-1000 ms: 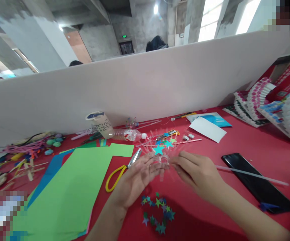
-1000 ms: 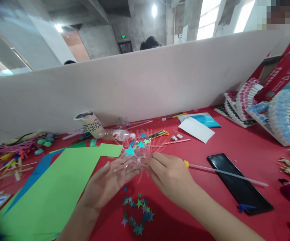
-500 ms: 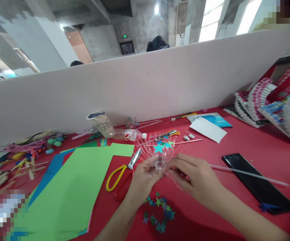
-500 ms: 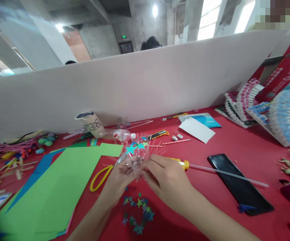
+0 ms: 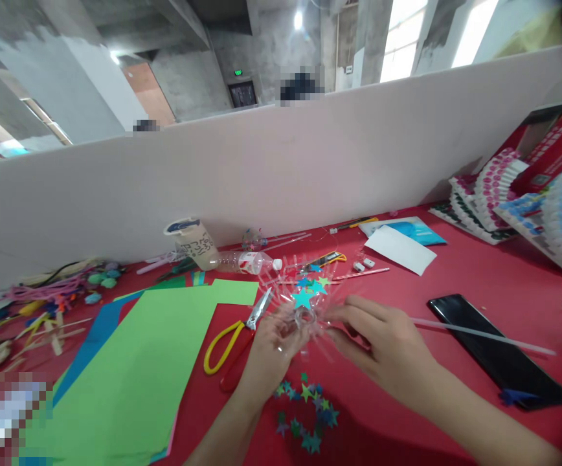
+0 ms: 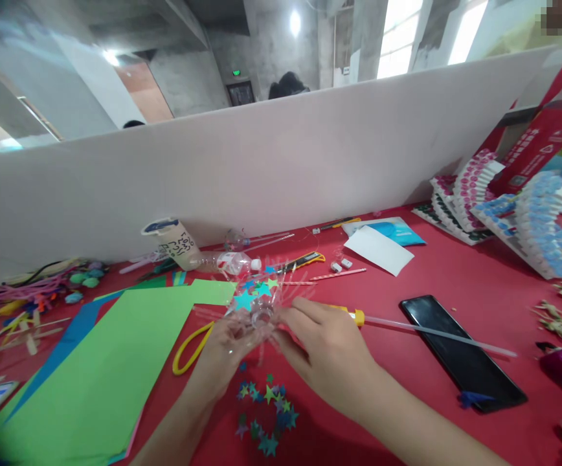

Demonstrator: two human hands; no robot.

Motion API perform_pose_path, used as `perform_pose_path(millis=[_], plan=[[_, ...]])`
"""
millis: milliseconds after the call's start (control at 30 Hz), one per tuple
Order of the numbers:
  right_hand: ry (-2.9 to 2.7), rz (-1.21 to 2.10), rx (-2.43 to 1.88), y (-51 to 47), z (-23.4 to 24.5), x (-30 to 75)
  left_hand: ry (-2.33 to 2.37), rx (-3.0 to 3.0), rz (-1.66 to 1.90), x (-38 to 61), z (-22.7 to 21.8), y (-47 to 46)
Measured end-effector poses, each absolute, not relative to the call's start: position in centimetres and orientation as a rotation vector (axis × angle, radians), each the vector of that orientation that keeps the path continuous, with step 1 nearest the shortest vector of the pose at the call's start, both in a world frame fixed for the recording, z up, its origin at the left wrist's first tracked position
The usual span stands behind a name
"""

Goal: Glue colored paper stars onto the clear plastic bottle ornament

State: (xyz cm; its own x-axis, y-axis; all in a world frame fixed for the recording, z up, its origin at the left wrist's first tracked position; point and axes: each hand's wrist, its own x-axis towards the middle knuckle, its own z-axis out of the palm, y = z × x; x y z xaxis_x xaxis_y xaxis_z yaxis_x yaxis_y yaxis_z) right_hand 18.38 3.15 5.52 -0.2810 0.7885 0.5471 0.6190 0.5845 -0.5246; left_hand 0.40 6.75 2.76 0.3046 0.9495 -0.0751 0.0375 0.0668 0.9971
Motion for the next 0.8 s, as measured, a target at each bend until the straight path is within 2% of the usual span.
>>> perform_pose_path(millis=[333, 600, 800], plan=[[-1.818, -0.121, -0.977, 2.0, 7.4, 19.9, 1.015, 1.271, 0.927, 0.7, 2.8, 6.6], [-2.116, 0.158, -0.893, 2.0, 8.6, 20.3, 1.089, 1.261, 0.982, 0.5, 2.4, 6.7], [-2.176, 0.172, -0.97, 1.9, 8.9, 20.0, 1.12, 1.185, 0.953, 0.6, 2.5, 6.8]])
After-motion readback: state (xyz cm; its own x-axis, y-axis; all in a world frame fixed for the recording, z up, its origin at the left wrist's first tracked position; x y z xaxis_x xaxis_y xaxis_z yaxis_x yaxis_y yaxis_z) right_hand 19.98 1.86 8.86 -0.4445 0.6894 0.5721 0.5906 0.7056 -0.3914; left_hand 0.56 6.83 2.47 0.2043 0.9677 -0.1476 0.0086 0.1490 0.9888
